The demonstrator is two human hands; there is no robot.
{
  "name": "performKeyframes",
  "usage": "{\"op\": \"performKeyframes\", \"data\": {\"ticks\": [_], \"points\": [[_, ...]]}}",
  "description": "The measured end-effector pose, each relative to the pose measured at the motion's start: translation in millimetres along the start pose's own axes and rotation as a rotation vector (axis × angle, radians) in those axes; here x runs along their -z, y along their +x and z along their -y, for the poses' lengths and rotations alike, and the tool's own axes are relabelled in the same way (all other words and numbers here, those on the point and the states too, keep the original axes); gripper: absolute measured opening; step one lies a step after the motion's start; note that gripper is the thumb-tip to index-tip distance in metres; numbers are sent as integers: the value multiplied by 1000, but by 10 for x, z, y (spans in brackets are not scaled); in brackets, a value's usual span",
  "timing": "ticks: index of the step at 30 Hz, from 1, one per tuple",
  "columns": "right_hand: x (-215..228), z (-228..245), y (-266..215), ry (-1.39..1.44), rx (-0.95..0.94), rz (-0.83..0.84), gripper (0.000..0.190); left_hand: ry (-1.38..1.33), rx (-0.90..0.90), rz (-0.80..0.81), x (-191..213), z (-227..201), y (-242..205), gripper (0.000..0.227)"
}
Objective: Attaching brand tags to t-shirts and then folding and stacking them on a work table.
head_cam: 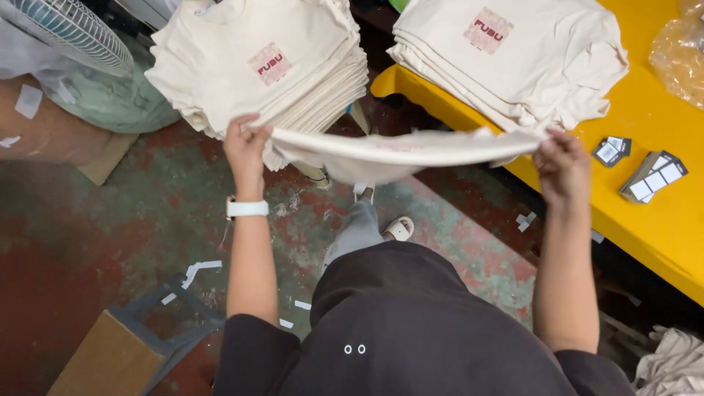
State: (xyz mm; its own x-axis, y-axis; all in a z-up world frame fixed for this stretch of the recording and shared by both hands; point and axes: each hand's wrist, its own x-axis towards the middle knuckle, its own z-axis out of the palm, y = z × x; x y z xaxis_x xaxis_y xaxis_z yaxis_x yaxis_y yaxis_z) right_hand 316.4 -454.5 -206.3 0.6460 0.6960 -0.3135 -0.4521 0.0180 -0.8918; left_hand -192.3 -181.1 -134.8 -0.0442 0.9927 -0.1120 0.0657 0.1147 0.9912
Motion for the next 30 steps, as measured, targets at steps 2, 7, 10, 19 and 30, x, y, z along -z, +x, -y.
{"op": "performKeyframes", "data": {"ticks": [2,7,10,19,30], "points": [[-240,520,-134,24,12,-6,24,140,-174,49,-25,-410,-7,26],[-449,749,152,-12,16,2,19,-41,-132,277,-101,-632,105,39],[-554,913,335,54,33,-39,19,48,-168,373,-133,-824,263,37],[-1022,1338,155,-63,21,58,14,-219,-209,405,-73,-1334,450,39],[-788,1391,453,-46,-15,94,20,-207,-86,157,-91,-918,594,42]]}}
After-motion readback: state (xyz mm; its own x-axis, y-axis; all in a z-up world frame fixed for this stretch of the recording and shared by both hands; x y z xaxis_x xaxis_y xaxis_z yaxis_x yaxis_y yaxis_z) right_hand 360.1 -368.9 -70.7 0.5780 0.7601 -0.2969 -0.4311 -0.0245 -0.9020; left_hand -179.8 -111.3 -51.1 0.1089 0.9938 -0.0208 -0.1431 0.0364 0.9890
